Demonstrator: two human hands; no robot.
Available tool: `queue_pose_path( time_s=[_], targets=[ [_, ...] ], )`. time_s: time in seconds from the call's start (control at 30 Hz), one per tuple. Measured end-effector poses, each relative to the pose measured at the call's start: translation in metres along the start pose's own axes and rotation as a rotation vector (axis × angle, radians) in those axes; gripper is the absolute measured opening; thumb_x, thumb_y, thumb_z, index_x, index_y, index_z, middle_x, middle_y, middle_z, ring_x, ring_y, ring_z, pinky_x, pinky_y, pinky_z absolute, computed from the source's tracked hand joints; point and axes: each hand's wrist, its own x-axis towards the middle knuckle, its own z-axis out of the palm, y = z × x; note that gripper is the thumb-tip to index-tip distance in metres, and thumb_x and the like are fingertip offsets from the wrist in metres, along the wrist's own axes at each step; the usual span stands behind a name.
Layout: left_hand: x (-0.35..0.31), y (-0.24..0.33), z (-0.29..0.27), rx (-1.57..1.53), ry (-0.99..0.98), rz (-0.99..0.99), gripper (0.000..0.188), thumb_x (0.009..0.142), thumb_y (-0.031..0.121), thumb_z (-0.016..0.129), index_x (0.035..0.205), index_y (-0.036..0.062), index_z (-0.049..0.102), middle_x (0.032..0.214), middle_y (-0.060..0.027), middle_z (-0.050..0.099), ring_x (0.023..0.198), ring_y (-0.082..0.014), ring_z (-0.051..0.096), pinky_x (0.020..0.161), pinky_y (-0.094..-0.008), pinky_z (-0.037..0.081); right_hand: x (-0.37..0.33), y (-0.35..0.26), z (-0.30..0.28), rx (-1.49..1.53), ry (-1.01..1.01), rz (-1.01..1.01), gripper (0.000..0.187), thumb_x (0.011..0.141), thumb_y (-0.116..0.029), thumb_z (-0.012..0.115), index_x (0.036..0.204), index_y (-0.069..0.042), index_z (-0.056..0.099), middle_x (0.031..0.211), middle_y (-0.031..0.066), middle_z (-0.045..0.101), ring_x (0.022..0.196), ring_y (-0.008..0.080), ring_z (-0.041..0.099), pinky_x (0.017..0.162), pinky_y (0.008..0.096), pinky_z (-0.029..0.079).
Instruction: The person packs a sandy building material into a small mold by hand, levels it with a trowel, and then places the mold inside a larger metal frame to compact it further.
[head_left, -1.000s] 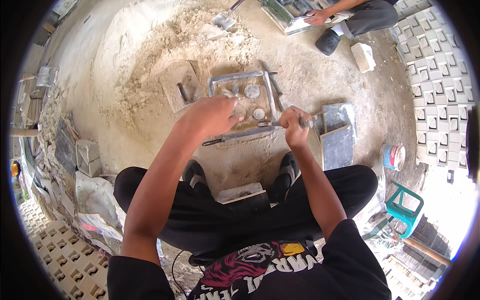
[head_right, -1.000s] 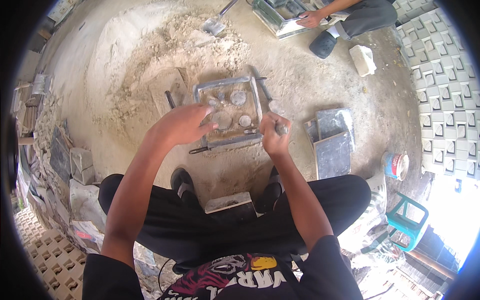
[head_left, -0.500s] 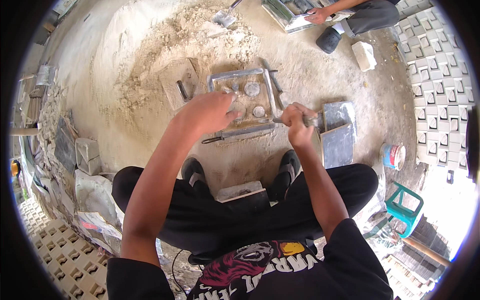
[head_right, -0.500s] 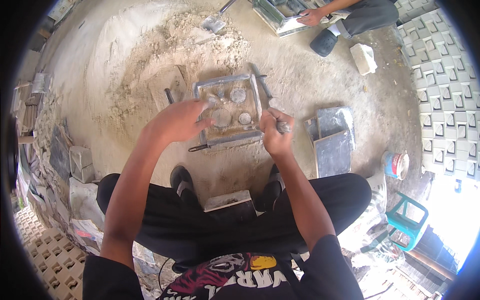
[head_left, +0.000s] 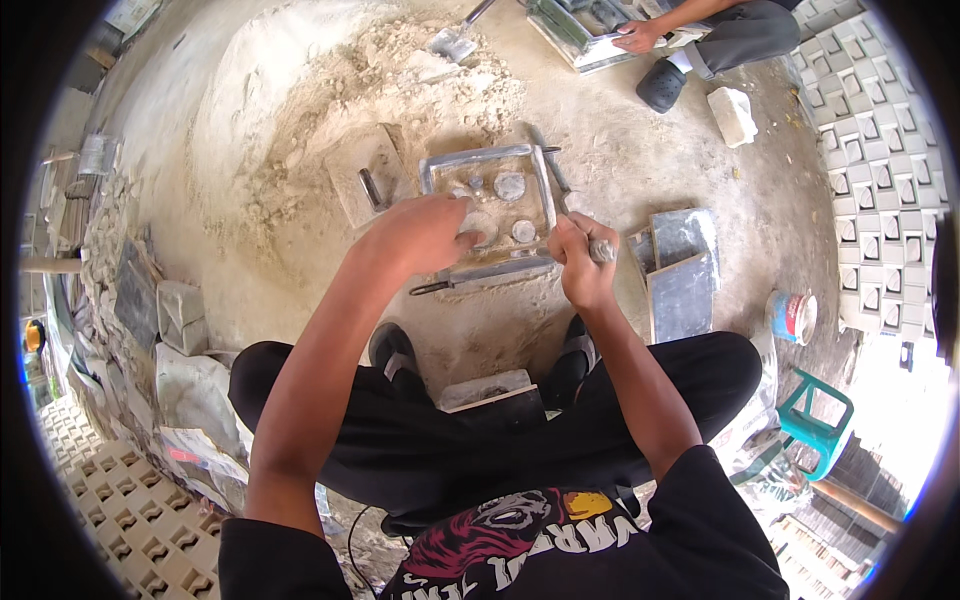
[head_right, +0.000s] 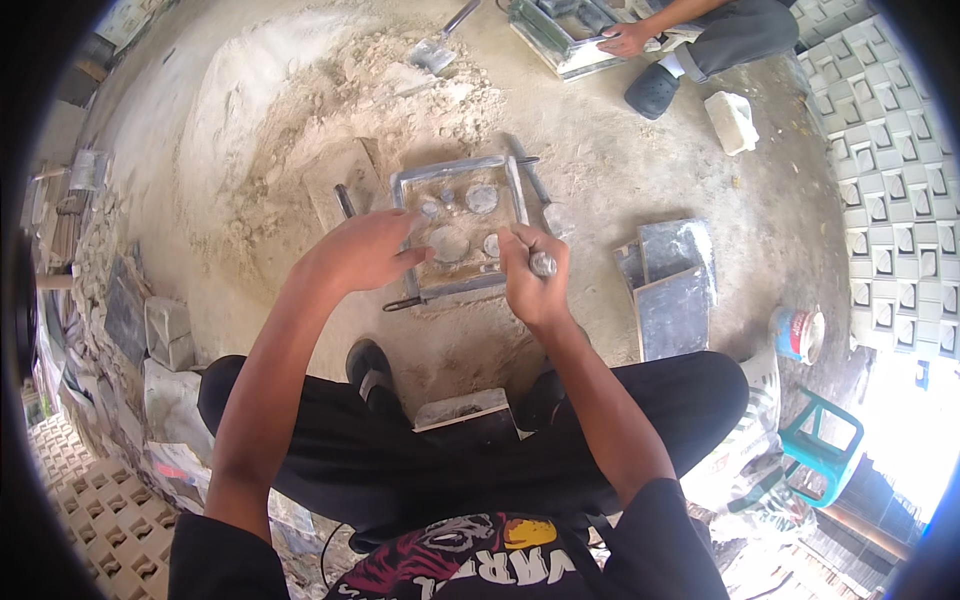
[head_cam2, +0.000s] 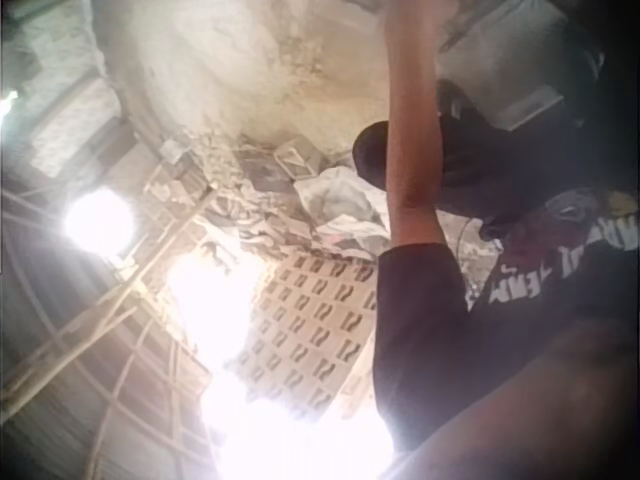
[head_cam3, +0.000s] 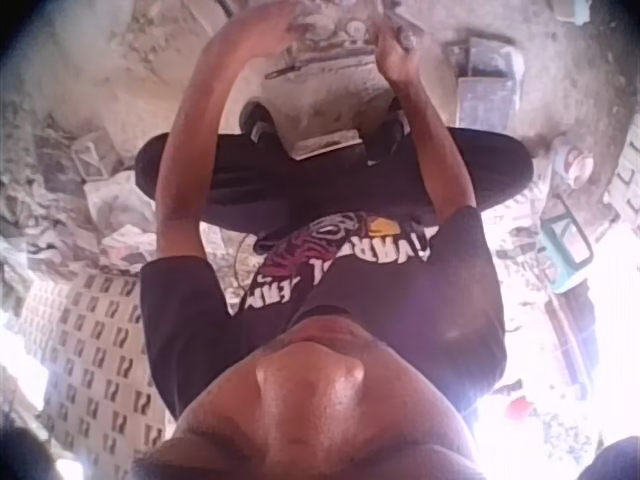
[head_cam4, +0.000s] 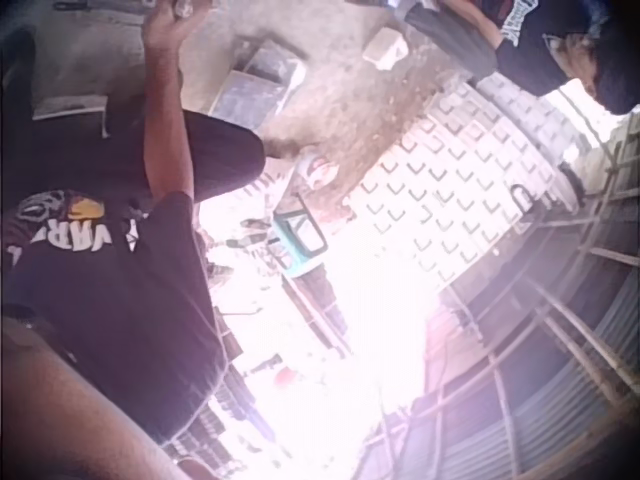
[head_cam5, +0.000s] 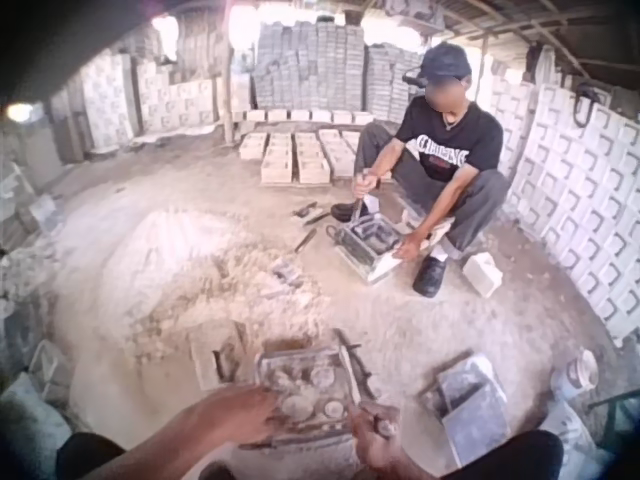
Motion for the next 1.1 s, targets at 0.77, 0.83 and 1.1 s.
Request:
queue_pose_path(
  time_s=[0.77,0.83,1.1],
  targets=[
    [-0.01,-0.013,-0.001,-0.019,0.064,-0.007,0.045,0.089,0.036,0.056,0.115,-0.0009,0.054,0.098,-0.0226,0.062,0.095,-0.0387,0.059,0.08,-0.0459,0.047,-0.004,-0.006,0.032,0.052,-0.023,0.03,0.028,0.088,-0.006,0.054,0.062,0.0,0.045,0.058,-0.0032,0.037,0.058,0.0039,0.033,0.049,0.0252,0.028],
    [-0.012,-0.014,0.002,-0.031,0.066,0.001,0.044,0.089,0.036,0.056,0.114,-0.0012,0.054,0.097,-0.0229,0.062,0.094,-0.0388,0.059,0.08,-0.0462,0.046,-0.008,-0.009,0.032,0.037,-0.036,0.01,0.026,0.088,-0.005,0.054,0.064,0.001,0.047,0.059,-0.003,0.039,0.059,0.004,0.034,0.05,0.0242,0.03],
    [-0.013,-0.012,-0.001,-0.035,0.061,0.017,0.041,0.089,0.034,0.056,0.11,-0.0017,0.055,0.094,-0.023,0.062,0.09,-0.0387,0.06,0.078,-0.0471,0.047,0.001,-0.016,0.029,0.049,-0.106,0.014,0.027,0.088,-0.003,0.052,0.062,0.001,0.048,0.059,-0.0059,0.04,0.059,0.0025,0.035,0.049,0.0236,0.03]
  ],
)
